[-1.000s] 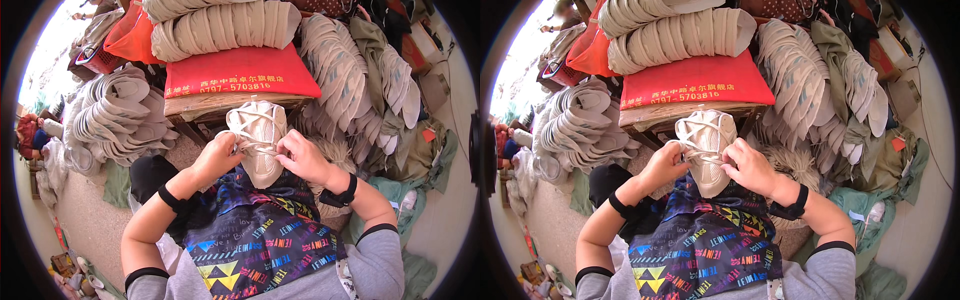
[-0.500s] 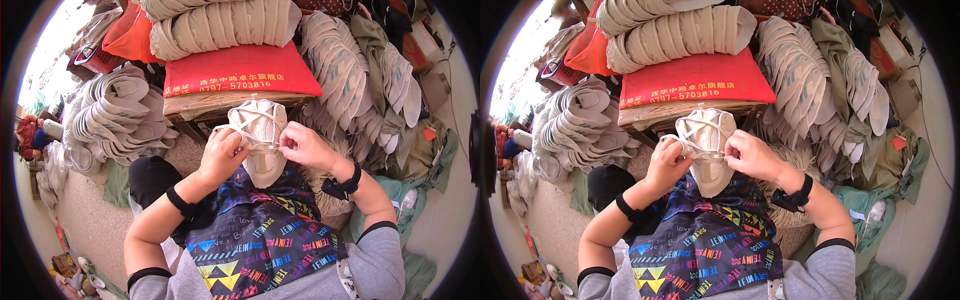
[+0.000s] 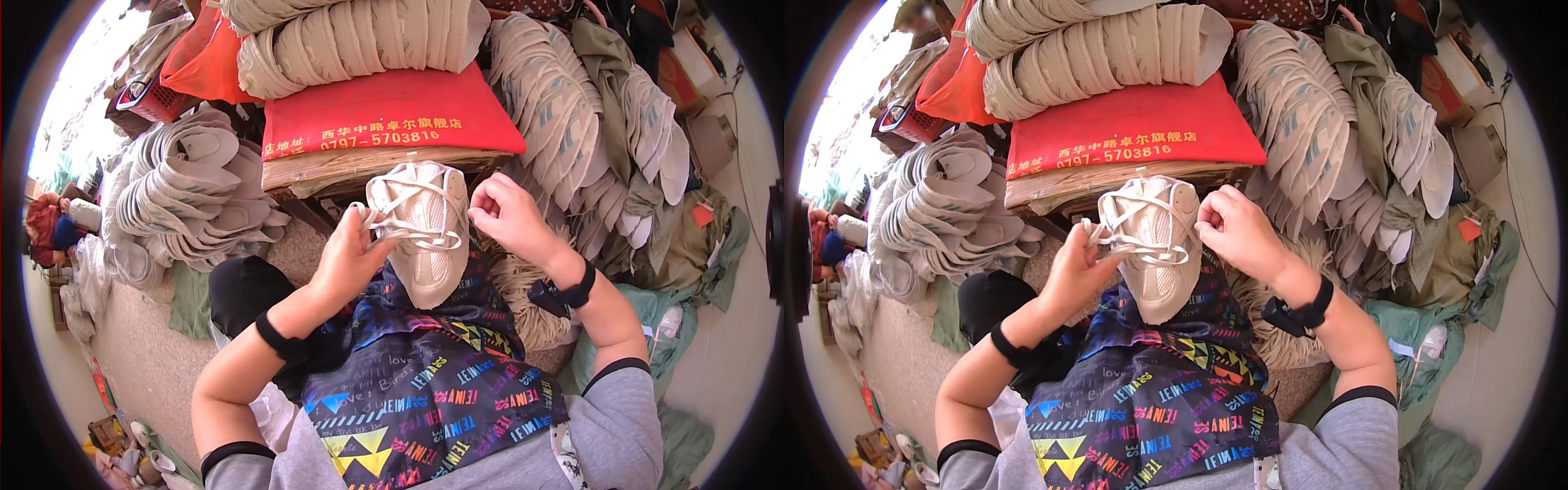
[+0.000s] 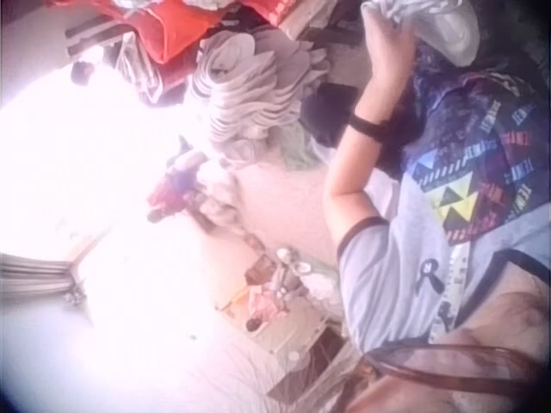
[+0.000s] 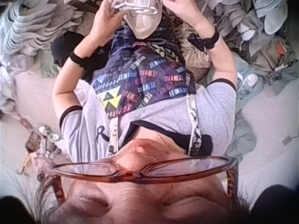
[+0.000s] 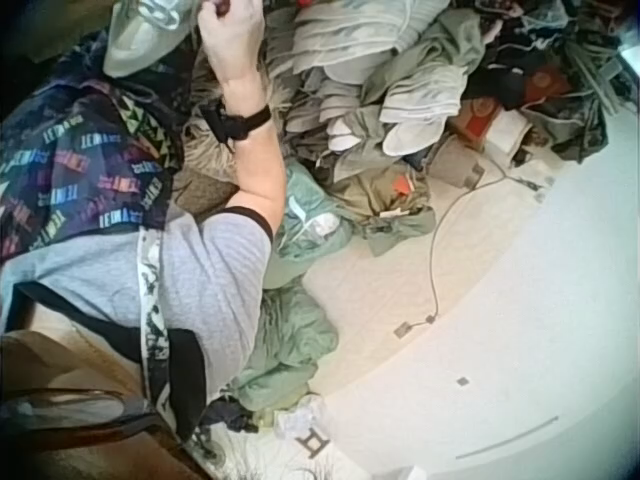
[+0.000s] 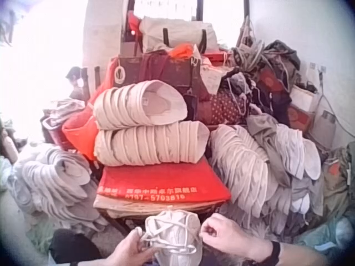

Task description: The recorder is lacing a white sneaker in a room filled with shoe components.

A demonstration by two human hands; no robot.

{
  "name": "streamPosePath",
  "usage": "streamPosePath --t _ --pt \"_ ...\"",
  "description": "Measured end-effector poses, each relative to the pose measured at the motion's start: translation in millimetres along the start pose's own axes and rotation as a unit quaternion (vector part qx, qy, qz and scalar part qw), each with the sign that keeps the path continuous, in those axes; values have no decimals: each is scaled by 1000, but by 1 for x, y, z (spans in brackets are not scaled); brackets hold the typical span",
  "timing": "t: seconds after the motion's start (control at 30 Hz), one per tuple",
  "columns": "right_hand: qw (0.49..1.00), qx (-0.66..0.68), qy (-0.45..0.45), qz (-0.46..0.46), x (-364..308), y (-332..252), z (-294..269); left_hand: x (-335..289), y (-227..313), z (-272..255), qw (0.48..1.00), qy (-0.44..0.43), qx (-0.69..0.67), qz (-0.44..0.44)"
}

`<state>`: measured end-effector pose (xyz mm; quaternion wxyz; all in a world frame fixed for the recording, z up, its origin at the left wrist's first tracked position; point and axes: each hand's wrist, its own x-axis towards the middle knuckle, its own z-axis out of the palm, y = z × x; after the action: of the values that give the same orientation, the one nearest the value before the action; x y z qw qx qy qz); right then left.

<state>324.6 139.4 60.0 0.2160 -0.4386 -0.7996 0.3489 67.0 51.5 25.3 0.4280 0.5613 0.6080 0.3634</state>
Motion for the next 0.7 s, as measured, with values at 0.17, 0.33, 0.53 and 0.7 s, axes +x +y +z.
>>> streamPosePath --t 0.17,0.33,0.53,0.7 --pt "942 -63 -7 -328 -31 -34 21 3 19 -25 994 -27 -101 18" --pt "901 -175 -78 -390 -51 -39 46 19 79 -50 960 -62 -274 19" --pt "904 -178 -69 -382 -61 -34 49 16 184 -111 872 -119 -413 234" --pt "923 -124 -135 -338 -50 -42 43 -6 182 -79 942 54 -262 201"
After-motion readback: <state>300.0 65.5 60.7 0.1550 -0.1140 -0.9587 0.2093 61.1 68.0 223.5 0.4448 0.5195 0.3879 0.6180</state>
